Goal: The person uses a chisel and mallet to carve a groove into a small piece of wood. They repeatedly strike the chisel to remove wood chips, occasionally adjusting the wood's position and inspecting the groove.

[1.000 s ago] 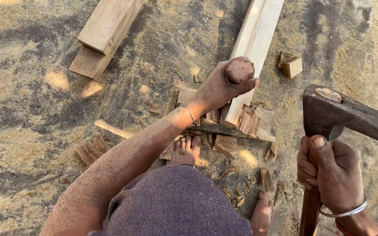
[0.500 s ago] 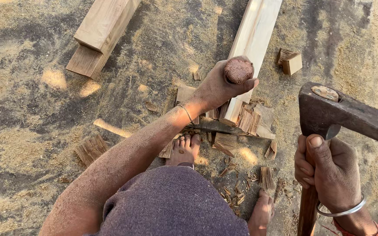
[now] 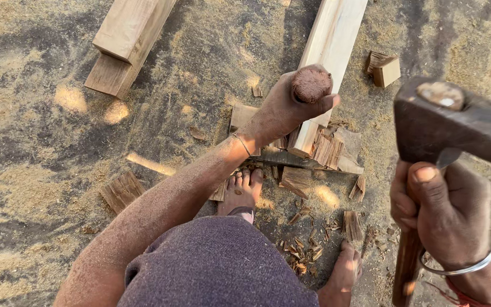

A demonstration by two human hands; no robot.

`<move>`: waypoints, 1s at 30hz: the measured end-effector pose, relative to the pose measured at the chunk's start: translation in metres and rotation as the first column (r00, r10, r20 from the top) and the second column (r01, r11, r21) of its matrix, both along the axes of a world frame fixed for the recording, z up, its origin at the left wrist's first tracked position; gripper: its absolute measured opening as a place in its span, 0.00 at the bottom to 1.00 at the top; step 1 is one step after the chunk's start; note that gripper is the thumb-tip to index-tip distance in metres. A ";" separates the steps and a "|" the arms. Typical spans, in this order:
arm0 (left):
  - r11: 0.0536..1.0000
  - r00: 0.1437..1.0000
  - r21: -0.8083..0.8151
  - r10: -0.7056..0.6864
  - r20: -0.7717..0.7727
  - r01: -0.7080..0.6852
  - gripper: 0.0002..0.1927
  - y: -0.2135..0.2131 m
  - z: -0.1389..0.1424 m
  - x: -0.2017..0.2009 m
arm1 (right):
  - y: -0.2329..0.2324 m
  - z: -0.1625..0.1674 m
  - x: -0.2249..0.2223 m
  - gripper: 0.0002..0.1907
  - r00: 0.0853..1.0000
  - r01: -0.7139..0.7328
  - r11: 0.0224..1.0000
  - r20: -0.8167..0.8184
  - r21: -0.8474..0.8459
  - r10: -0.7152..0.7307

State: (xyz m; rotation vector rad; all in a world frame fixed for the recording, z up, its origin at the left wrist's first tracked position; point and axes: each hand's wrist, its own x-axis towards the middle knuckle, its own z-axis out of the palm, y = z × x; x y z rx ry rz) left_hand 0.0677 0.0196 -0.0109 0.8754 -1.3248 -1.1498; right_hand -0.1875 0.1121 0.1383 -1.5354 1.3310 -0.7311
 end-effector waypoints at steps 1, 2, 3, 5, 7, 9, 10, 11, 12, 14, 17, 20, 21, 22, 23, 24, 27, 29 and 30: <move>0.999 1.000 0.032 0.006 0.007 -0.006 0.20 0.000 -0.001 -0.002 | -0.003 0.006 0.004 0.23 1.000 -0.016 0.999 -0.002 -0.047 0.016; 0.998 1.000 0.065 0.013 0.014 -0.014 0.21 0.001 -0.003 -0.004 | -0.007 0.012 0.011 0.22 0.999 -0.034 0.995 -0.006 -0.091 0.034; 0.998 1.000 0.069 0.002 0.009 -0.003 0.21 0.000 -0.004 -0.005 | -0.013 0.015 0.022 0.21 0.996 -0.087 0.989 0.014 -0.116 0.089; 0.997 1.000 0.077 -0.020 -0.008 0.020 0.20 0.000 -0.007 -0.009 | -0.029 0.023 0.049 0.19 0.979 -0.191 0.967 0.046 -0.166 0.201; 0.993 0.999 -0.114 0.035 -0.014 -0.036 0.24 -0.002 -0.008 -0.014 | -0.052 0.023 0.078 0.18 0.851 -0.522 0.697 -0.355 -0.491 0.386; 0.988 0.999 -0.149 0.034 -0.021 -0.037 0.24 -0.003 -0.009 -0.019 | -0.059 0.027 0.086 0.17 0.746 -0.615 0.663 -0.587 -0.428 0.313; 0.996 1.000 -0.091 0.014 -0.020 -0.016 0.22 -0.002 -0.009 -0.020 | -0.060 0.029 0.084 0.17 0.742 -0.515 0.806 -0.622 -0.291 0.249; 1.000 1.000 -0.031 -0.008 -0.019 0.007 0.20 -0.003 -0.009 -0.021 | -0.061 0.030 0.081 0.16 0.723 -0.381 0.913 -0.663 -0.146 0.195; 1.000 1.000 -0.003 -0.007 0.024 0.007 0.18 -0.002 -0.009 -0.023 | -0.058 0.030 0.072 0.16 0.849 -0.301 0.940 -0.494 -0.161 0.188; 0.999 0.993 0.045 -0.019 0.112 0.014 0.16 -0.003 -0.009 -0.025 | -0.051 0.026 0.054 0.19 0.952 -0.194 0.970 -0.266 -0.146 0.151; 1.000 0.993 0.003 -0.015 0.115 0.015 0.15 -0.004 -0.010 -0.028 | -0.058 0.007 0.041 0.17 0.871 -0.275 0.954 -0.451 -0.117 0.196; 0.991 0.997 -0.105 -0.080 0.019 0.081 0.19 -0.004 -0.014 -0.035 | -0.071 -0.007 0.034 0.16 0.627 -0.406 0.912 -0.743 -0.057 0.233; 0.995 0.998 -0.088 -0.050 0.027 0.053 0.21 -0.003 -0.016 -0.039 | -0.072 -0.008 0.028 0.19 0.701 -0.311 0.950 -0.680 -0.023 0.213; 0.997 0.999 -0.080 -0.011 0.048 0.015 0.23 -0.004 -0.018 -0.042 | -0.072 -0.006 0.020 0.22 0.774 -0.225 0.974 -0.606 0.006 0.183; 0.998 0.997 -0.063 0.028 0.065 -0.024 0.25 -0.005 -0.019 -0.044 | -0.072 -0.007 0.013 0.25 0.835 -0.143 0.988 -0.529 0.056 0.151; 0.998 0.998 -0.056 0.018 0.064 -0.015 0.22 -0.004 -0.021 -0.046 | -0.066 -0.005 0.001 0.26 0.876 -0.112 0.994 -0.472 0.004 0.100; 0.999 0.998 -0.031 -0.017 0.059 0.019 0.15 -0.009 -0.021 -0.040 | -0.060 -0.005 -0.032 0.26 0.968 -0.038 0.999 -0.249 -0.024 0.031; 0.999 0.999 0.007 -0.039 0.003 0.039 0.13 -0.015 -0.019 -0.027 | -0.062 -0.006 -0.050 0.27 0.983 0.002 0.999 -0.183 0.051 0.008; 0.995 0.999 0.099 0.020 -0.026 -0.018 0.14 -0.018 -0.018 -0.017 | -0.063 -0.008 -0.057 0.27 0.987 0.024 0.996 -0.159 0.088 -0.009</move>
